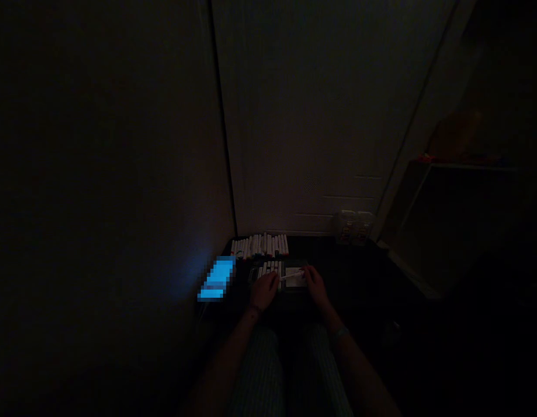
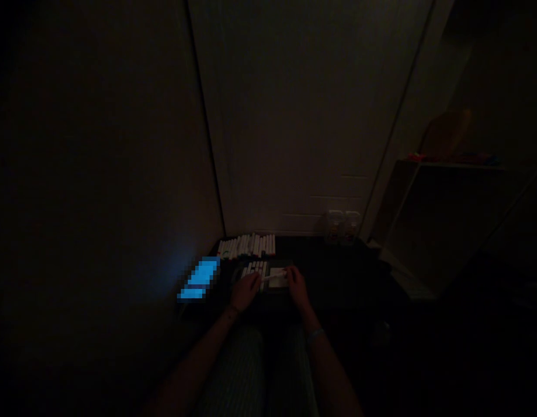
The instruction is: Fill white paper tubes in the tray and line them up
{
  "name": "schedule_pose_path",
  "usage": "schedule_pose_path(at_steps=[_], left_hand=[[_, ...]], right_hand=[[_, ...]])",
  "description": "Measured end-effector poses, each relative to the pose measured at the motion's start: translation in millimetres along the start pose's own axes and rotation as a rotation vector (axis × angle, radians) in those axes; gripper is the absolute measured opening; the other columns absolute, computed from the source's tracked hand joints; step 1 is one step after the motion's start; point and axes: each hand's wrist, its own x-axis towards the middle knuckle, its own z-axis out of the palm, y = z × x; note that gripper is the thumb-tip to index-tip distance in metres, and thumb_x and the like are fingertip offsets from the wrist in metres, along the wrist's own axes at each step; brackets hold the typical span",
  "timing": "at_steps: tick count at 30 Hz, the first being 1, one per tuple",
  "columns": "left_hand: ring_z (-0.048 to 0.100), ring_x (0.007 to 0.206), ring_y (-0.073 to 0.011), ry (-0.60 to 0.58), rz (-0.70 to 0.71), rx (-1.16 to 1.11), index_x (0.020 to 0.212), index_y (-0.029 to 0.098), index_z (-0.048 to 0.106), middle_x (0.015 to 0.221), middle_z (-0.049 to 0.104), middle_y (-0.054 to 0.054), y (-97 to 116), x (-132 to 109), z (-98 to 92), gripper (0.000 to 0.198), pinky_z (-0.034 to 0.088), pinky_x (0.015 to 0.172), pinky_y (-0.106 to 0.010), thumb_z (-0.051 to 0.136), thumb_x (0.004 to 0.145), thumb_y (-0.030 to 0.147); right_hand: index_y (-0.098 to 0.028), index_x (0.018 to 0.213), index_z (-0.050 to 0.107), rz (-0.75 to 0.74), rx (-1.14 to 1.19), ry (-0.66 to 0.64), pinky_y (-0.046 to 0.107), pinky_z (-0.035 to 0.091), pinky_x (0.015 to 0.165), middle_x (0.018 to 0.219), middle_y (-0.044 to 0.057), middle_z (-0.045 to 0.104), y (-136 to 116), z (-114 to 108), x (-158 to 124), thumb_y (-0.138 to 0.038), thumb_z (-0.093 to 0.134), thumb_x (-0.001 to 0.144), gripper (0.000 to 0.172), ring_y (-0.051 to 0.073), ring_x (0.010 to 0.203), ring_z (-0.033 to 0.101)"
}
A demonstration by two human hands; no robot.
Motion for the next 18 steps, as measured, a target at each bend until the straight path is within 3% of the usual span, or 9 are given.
schedule_pose_path(at_steps=[18], left_hand=[[0.053, 0.080, -0.0146, -0.018, -0.026, 0.028, 0.088, 0.021, 0.054, 0.083, 0.058, -0.003, -2.2, 0.3, 3.0, 0.025, 0.037, 0.072, -0.025, 0.031, 0.086, 0.031]], right_hand=[[-0.019, 0.087, 0.057, 0.004, 0.000, 0.023, 0.024, 0.041, 0.067, 0.083, 0.004, 0.061, 0.3, -0.4, -0.8, -0.048, 0.035, 0.081, 0.037, 0.016, 0.076, 0.055]])
